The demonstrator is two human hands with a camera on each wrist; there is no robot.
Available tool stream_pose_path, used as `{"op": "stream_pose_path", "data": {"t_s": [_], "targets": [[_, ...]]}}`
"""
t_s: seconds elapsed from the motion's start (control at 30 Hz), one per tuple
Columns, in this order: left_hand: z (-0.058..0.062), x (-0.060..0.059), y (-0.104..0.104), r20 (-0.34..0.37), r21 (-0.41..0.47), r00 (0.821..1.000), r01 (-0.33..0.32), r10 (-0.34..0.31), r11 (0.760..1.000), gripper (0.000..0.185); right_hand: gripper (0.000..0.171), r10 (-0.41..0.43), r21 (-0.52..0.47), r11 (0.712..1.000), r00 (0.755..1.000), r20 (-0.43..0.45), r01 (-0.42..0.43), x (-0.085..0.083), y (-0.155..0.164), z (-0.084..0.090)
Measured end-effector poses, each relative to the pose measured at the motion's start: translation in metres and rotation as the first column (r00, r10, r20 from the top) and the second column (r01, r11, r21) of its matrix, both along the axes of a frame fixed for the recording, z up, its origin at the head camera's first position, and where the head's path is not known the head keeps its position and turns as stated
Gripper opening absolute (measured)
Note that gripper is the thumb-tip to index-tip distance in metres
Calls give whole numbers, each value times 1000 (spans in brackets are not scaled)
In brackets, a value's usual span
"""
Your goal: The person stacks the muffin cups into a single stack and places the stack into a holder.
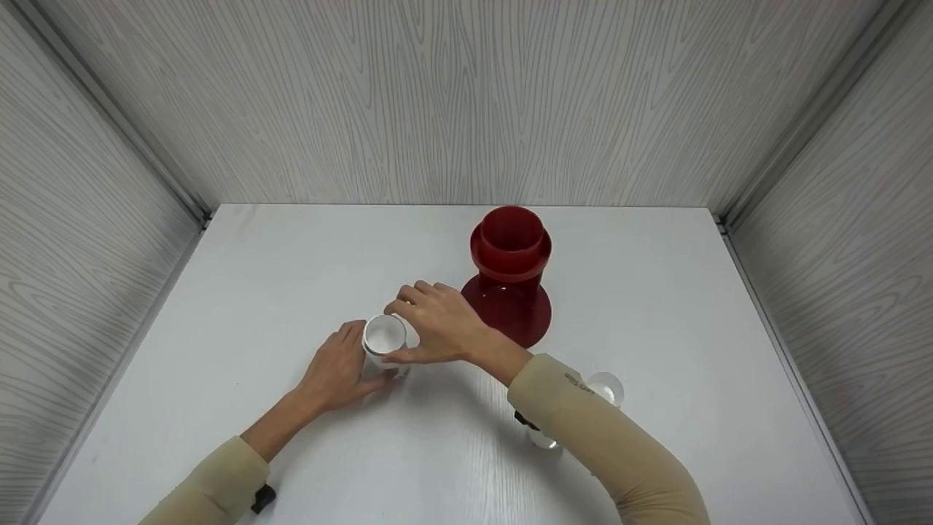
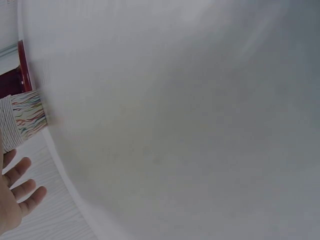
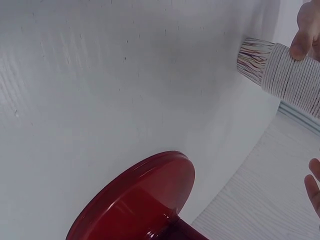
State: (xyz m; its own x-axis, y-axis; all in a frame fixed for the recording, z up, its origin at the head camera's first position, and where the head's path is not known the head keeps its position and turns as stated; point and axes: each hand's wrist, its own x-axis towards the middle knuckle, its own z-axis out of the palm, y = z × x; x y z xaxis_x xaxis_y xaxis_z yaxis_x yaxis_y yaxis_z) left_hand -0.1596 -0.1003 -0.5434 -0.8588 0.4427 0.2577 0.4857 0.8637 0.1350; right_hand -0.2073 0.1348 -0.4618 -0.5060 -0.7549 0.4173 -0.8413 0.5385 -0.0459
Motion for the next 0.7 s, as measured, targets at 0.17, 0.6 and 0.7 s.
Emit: {"op": "stream_pose_path", "data": {"t_s": [0.17,0.6,0.7], "targets": [[0,0,0,-2,-4,1000,1,-1,1000,77,63,-13,25,1000,1000,24,13,0,-2,-1],[-2,-1,0,-25,-1,1000,0,0,1000,78,64,-13,41,999,999,37,12,0,-6,-5],[-2,-1,1,-29,12,1000,0,0,1000,78,64,-16,43,999,998,56,13,-1,-6,-6]]}}
